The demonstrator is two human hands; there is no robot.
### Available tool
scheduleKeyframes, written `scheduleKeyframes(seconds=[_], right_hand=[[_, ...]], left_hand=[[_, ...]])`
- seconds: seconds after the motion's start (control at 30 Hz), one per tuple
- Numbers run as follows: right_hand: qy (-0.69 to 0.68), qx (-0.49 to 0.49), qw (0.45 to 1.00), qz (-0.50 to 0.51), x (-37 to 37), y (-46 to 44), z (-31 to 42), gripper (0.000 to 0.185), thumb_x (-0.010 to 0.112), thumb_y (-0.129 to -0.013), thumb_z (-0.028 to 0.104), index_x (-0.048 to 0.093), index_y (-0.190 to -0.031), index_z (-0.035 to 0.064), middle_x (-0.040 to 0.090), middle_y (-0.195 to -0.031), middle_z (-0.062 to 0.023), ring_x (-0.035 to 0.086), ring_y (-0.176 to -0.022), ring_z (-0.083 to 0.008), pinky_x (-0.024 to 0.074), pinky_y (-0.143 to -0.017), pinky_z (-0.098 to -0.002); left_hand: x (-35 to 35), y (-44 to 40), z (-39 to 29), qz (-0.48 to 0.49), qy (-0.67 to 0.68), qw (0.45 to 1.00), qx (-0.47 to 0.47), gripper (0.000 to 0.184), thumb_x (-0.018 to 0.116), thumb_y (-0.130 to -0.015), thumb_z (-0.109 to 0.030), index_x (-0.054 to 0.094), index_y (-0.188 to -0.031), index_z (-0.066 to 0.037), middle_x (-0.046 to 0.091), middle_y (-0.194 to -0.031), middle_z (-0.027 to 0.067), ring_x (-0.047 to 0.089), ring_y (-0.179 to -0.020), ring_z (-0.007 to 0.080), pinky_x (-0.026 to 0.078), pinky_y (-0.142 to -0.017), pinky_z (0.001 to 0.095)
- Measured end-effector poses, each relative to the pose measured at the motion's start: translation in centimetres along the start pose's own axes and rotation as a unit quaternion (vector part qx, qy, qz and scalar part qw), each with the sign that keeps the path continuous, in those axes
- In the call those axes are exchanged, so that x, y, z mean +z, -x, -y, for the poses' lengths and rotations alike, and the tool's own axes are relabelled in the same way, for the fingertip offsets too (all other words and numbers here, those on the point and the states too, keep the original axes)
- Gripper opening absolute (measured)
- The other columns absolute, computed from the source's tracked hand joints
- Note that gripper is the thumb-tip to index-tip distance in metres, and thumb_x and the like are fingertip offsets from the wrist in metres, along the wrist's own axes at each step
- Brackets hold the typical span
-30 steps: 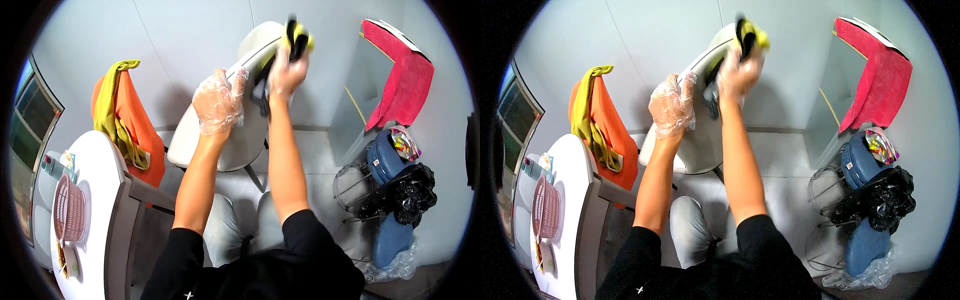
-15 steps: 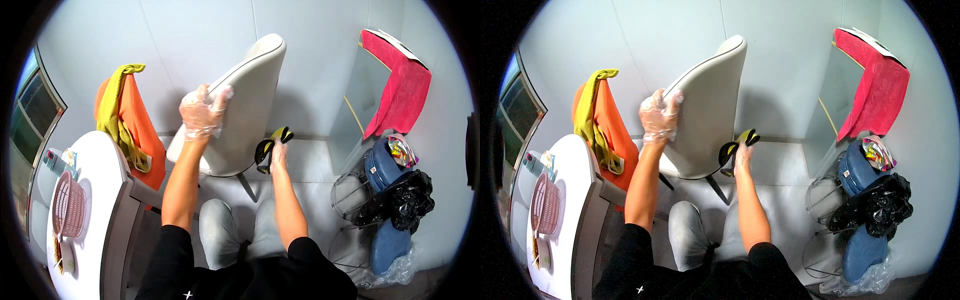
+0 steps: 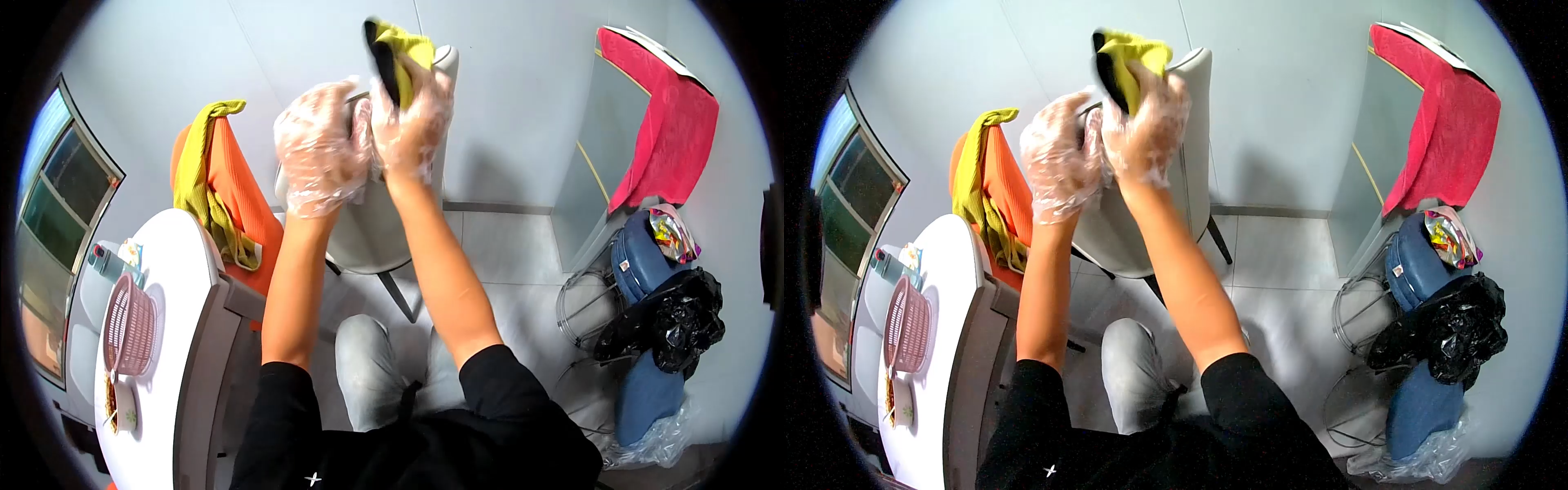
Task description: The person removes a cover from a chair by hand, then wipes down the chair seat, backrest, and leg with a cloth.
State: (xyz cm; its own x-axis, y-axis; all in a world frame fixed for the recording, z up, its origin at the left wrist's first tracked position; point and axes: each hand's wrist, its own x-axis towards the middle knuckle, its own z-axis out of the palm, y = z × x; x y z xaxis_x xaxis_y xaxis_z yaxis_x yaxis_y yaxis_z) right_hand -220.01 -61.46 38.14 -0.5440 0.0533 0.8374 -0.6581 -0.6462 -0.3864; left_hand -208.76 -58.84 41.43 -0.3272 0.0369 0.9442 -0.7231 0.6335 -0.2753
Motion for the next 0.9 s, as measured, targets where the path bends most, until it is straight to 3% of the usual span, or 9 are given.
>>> scheduleKeyframes(seconds=[0.13, 0.23, 0.3, 0.4, 0.47, 0.6, 0.7, 0.73, 0.9], right_hand=[[-0.109, 0.208, 0.972, -0.021, -2.6, 10.2, -4.5, 0.043, 0.065, -0.088, 0.002, 0.056, -0.131, -0.0003, 0.058, -0.124, -0.019, 0.056, -0.114, -0.0345, 0.0422, -0.102, -0.042], [0.017, 0.531, 0.847, -0.031, -4.2, 25.0, -8.7, 0.061, 0.057, -0.095, 0.01, 0.032, -0.148, -0.0068, 0.046, -0.142, -0.0276, 0.045, -0.133, -0.0392, 0.0318, -0.115, -0.0432], [0.147, 0.594, 0.789, 0.048, -6.2, 36.5, -13.4, 0.075, 0.059, -0.094, 0.016, 0.02, -0.153, -0.0064, 0.039, -0.15, -0.0323, 0.045, -0.136, -0.0426, 0.0337, -0.115, -0.044], [0.167, 0.65, 0.737, 0.08, -8.5, 47.9, -20.6, 0.058, 0.062, -0.092, 0.02, 0.043, -0.142, -0.0001, 0.057, -0.135, -0.0281, 0.054, -0.124, -0.0444, 0.041, -0.107, -0.0463], [0.161, 0.689, 0.685, 0.177, -10.5, 36.3, -15.6, 0.058, 0.06, -0.094, 0.037, 0.051, -0.134, -0.0043, 0.059, -0.13, -0.0299, 0.055, -0.122, -0.0456, 0.042, -0.104, -0.0468], [-0.108, 0.542, 0.83, -0.073, -6.0, 20.0, -13.0, 0.054, 0.059, -0.1, 0.042, 0.058, -0.125, -0.0053, 0.066, -0.106, -0.011, 0.056, -0.093, -0.019, 0.0462, -0.083, -0.0342], [-0.24, 0.396, 0.886, -0.029, -3.4, 5.2, -6.9, 0.048, 0.057, -0.1, 0.031, 0.054, -0.133, -0.0027, 0.062, -0.116, -0.0097, 0.058, -0.104, -0.0217, 0.0461, -0.092, -0.0351], [-0.11, 0.262, 0.958, -0.02, -2.5, 2.3, -7.1, 0.054, 0.059, -0.098, 0.033, 0.051, -0.139, -0.0004, 0.053, -0.136, -0.022, 0.05, -0.126, -0.0372, 0.0372, -0.109, -0.0437], [-0.063, 0.211, 0.975, 0.035, -1.5, -3.0, -6.6, 0.043, 0.062, -0.095, 0.033, 0.062, -0.122, 0.0, 0.057, -0.109, -0.019, 0.056, -0.106, -0.0379, 0.0457, -0.094, -0.0445]], left_hand=[[2.2, 0.0, -1.6, 0.02, -0.075, 0.996, -0.046, 0.013, 0.072, -0.086, -0.022, 0.071, -0.092, -0.01, 0.071, -0.082, 0.0067, 0.068, -0.076, 0.0263, 0.051, -0.071, 0.0393], [2.4, 0.0, -1.7, 0.009, -0.079, 0.996, -0.047, 0.012, 0.073, -0.086, -0.024, 0.072, -0.09, -0.012, 0.071, -0.079, 0.0049, 0.068, -0.072, 0.024, 0.051, -0.067, 0.0374], [3.1, 0.3, -1.1, -0.016, -0.079, 0.996, -0.028, 0.013, 0.073, -0.084, -0.025, 0.07, -0.089, -0.013, 0.069, -0.077, 0.0023, 0.065, -0.07, 0.0226, 0.048, -0.066, 0.0375], [3.0, 0.2, -1.0, -0.003, -0.075, 0.997, -0.016, 0.015, 0.071, -0.084, -0.026, 0.07, -0.089, -0.013, 0.067, -0.075, 0.0031, 0.065, -0.068, 0.0233, 0.046, -0.066, 0.0386], [2.4, -0.3, -1.3, 0.036, -0.07, 0.997, -0.02, 0.018, 0.069, -0.085, -0.029, 0.069, -0.087, -0.011, 0.067, -0.074, 0.0054, 0.065, -0.069, 0.0249, 0.047, -0.066, 0.0393], [1.9, -2.6, -4.3, 0.163, -0.14, 0.976, -0.038, 0.034, 0.065, -0.092, -0.038, 0.064, -0.079, -0.007, 0.066, -0.071, 0.0128, 0.066, -0.067, 0.0302, 0.05, -0.063, 0.0405], [4.1, -3.1, -4.1, 0.164, -0.091, 0.982, -0.028, 0.043, 0.062, -0.094, -0.043, 0.06, -0.072, -0.006, 0.061, -0.061, 0.0131, 0.064, -0.06, 0.0308, 0.05, -0.059, 0.0416], [4.4, -3.1, -3.9, 0.153, -0.094, 0.983, -0.018, 0.043, 0.062, -0.094, -0.043, 0.06, -0.071, -0.007, 0.06, -0.059, 0.0128, 0.063, -0.058, 0.0309, 0.049, -0.058, 0.0418], [5.0, -2.6, -2.9, 0.086, -0.117, 0.989, 0.036, 0.045, 0.061, -0.096, -0.042, 0.059, -0.064, -0.009, 0.057, -0.054, 0.0108, 0.058, -0.05, 0.0298, 0.048, -0.052, 0.0408]])
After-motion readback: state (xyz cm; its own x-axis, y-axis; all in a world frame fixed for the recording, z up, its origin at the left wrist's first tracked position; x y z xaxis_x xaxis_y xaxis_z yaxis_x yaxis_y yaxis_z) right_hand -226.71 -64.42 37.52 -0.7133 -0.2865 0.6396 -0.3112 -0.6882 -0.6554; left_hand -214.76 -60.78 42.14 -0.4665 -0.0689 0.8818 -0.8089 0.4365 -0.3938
